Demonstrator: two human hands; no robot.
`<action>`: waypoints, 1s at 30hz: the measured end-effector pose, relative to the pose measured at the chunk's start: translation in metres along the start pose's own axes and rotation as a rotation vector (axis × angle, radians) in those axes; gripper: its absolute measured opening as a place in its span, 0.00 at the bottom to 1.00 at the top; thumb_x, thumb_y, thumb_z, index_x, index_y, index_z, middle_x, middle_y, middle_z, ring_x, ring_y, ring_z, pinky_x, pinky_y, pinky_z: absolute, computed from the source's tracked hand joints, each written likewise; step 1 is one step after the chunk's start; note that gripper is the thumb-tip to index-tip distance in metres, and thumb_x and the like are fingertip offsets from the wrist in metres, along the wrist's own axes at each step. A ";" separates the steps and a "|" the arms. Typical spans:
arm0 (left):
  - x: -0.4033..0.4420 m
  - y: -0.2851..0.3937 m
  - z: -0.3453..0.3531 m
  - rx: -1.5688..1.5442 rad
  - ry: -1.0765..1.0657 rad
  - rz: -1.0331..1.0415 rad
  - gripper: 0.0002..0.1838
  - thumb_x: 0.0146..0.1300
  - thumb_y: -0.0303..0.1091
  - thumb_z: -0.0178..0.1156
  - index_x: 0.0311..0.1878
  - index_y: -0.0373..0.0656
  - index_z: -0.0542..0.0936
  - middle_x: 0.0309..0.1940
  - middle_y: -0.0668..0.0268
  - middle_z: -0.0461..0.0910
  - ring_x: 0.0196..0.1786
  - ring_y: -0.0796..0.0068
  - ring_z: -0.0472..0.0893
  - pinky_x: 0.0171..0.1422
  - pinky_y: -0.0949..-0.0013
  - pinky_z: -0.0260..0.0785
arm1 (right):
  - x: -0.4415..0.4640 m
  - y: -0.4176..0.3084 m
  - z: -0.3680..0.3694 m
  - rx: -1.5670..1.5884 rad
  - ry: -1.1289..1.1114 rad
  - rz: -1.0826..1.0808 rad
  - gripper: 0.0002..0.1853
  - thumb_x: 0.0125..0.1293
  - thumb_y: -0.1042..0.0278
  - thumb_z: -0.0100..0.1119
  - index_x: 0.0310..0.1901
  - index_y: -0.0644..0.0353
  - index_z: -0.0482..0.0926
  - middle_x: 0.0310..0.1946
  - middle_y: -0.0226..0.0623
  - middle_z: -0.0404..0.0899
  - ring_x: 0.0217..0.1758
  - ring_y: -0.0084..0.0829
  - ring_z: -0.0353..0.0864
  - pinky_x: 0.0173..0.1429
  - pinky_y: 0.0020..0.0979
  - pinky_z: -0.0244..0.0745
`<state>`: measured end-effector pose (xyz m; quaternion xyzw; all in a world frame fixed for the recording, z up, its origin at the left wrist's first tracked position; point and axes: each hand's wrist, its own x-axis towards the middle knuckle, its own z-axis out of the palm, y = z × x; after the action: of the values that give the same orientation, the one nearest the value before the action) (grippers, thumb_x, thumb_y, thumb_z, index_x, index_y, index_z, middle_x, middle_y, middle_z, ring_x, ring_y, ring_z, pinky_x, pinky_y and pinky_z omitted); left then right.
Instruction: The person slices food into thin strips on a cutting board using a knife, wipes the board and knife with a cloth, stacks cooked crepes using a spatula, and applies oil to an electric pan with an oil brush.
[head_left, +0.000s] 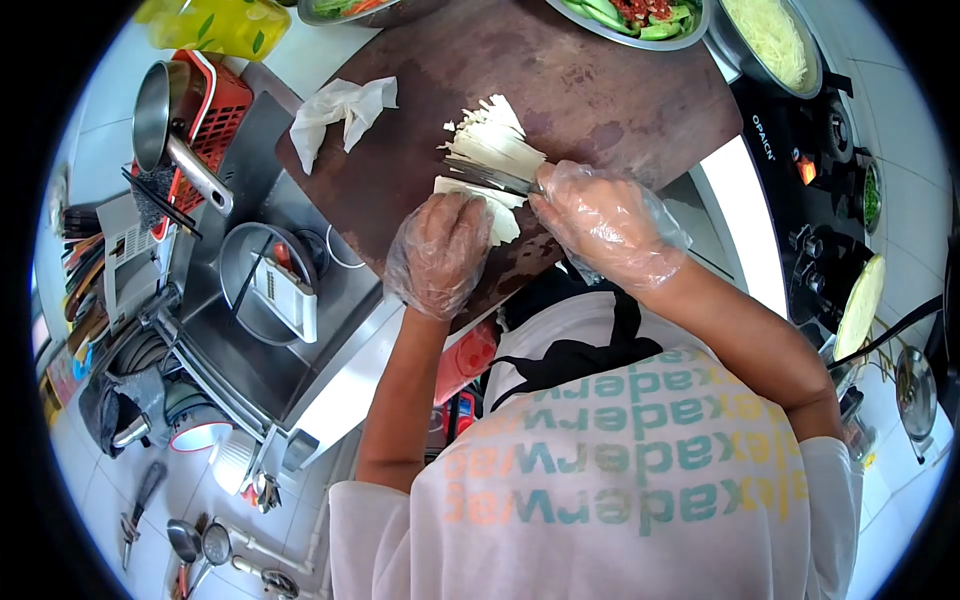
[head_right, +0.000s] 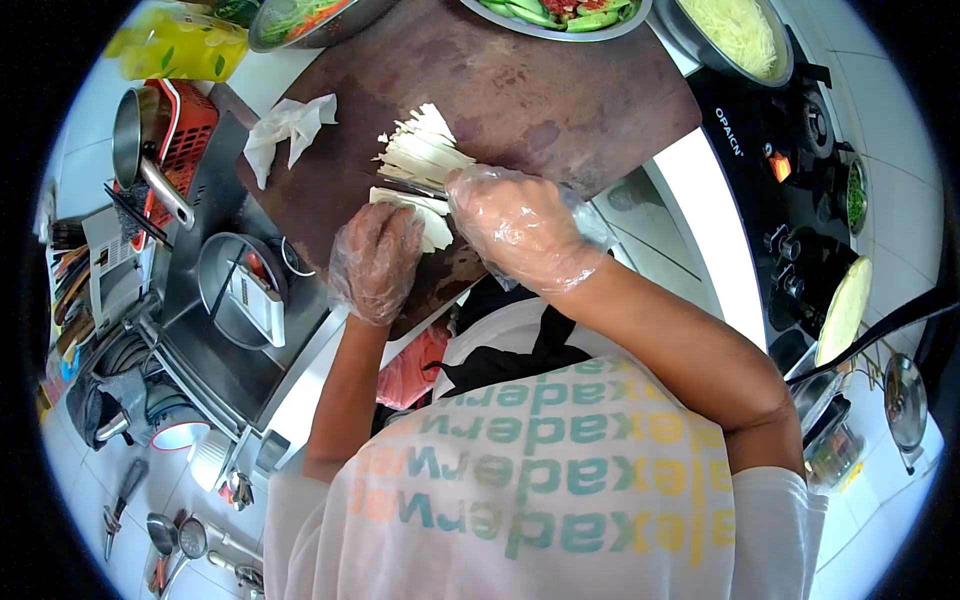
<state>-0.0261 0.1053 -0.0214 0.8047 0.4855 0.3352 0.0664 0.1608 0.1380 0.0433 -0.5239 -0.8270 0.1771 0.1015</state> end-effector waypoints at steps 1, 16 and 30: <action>0.000 0.001 0.000 -0.009 -0.007 -0.004 0.14 0.46 0.24 0.67 0.38 0.40 0.78 0.38 0.60 0.75 0.42 0.57 0.76 0.41 0.59 0.69 | -0.002 -0.004 -0.004 -0.013 0.008 -0.018 0.03 0.53 0.72 0.52 0.30 0.57 0.73 0.22 0.41 0.78 0.24 0.41 0.80 0.27 0.39 0.77; -0.006 -0.006 0.006 -0.047 -0.014 -0.002 0.15 0.46 0.23 0.66 0.38 0.40 0.76 0.37 0.59 0.75 0.43 0.56 0.77 0.43 0.58 0.69 | 0.008 -0.013 -0.013 -0.061 -0.127 -0.041 0.03 0.54 0.72 0.52 0.30 0.58 0.75 0.21 0.43 0.78 0.23 0.44 0.80 0.26 0.40 0.76; -0.004 0.001 -0.009 -0.008 -0.037 0.060 0.13 0.46 0.23 0.63 0.38 0.36 0.78 0.42 0.56 0.73 0.45 0.55 0.75 0.46 0.58 0.71 | -0.010 -0.012 -0.011 0.014 -0.028 -0.061 0.07 0.57 0.69 0.55 0.35 0.60 0.69 0.24 0.43 0.73 0.23 0.45 0.78 0.25 0.40 0.73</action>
<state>-0.0321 0.0993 -0.0164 0.8247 0.4582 0.3243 0.0684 0.1586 0.1264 0.0584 -0.4952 -0.8427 0.1871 0.0987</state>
